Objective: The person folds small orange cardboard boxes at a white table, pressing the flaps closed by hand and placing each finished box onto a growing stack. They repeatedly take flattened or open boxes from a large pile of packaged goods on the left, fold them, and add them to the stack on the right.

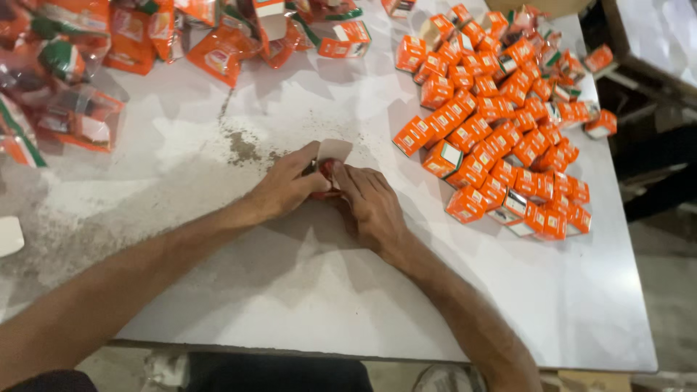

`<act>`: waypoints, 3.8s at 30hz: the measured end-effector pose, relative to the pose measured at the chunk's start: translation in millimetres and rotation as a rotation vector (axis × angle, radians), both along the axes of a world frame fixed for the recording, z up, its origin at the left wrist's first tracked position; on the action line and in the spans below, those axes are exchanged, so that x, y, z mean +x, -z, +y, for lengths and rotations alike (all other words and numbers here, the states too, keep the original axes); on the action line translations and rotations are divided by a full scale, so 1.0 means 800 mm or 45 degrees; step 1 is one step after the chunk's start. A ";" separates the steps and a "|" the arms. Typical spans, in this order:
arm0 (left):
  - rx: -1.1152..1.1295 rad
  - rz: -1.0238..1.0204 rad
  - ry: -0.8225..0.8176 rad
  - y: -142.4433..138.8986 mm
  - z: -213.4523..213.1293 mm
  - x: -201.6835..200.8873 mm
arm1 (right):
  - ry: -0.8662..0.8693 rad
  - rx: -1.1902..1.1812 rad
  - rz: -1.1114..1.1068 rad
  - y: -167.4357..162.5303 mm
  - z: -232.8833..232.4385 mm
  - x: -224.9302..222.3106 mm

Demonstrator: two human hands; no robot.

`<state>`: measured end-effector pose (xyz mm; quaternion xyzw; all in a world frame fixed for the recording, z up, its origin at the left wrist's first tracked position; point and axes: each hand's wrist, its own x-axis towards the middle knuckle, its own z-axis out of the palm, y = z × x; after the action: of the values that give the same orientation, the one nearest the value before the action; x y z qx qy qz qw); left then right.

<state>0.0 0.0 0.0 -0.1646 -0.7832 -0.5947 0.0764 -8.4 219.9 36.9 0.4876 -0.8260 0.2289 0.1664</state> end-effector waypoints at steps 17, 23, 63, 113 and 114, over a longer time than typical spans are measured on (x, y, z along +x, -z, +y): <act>-0.213 0.517 -0.117 -0.015 0.005 -0.005 | 0.218 -0.159 -0.318 0.017 -0.007 -0.020; -0.456 0.713 0.057 -0.036 -0.009 0.010 | 0.199 -0.308 -0.444 0.035 -0.002 -0.020; -0.717 0.779 -0.355 -0.049 0.017 -0.057 | 0.685 0.053 0.353 0.013 0.067 -0.068; -0.577 1.342 -0.050 -0.042 0.020 0.074 | 0.205 -0.261 -0.842 0.022 0.022 0.010; -0.623 1.264 -0.064 -0.040 0.022 0.068 | 0.146 -0.280 -0.725 0.023 0.023 0.009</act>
<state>54.4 17.7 32.1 -0.4193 -0.7722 -0.2444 0.4101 -1.5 238.6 18.7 0.3354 -0.8359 0.4345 -0.0074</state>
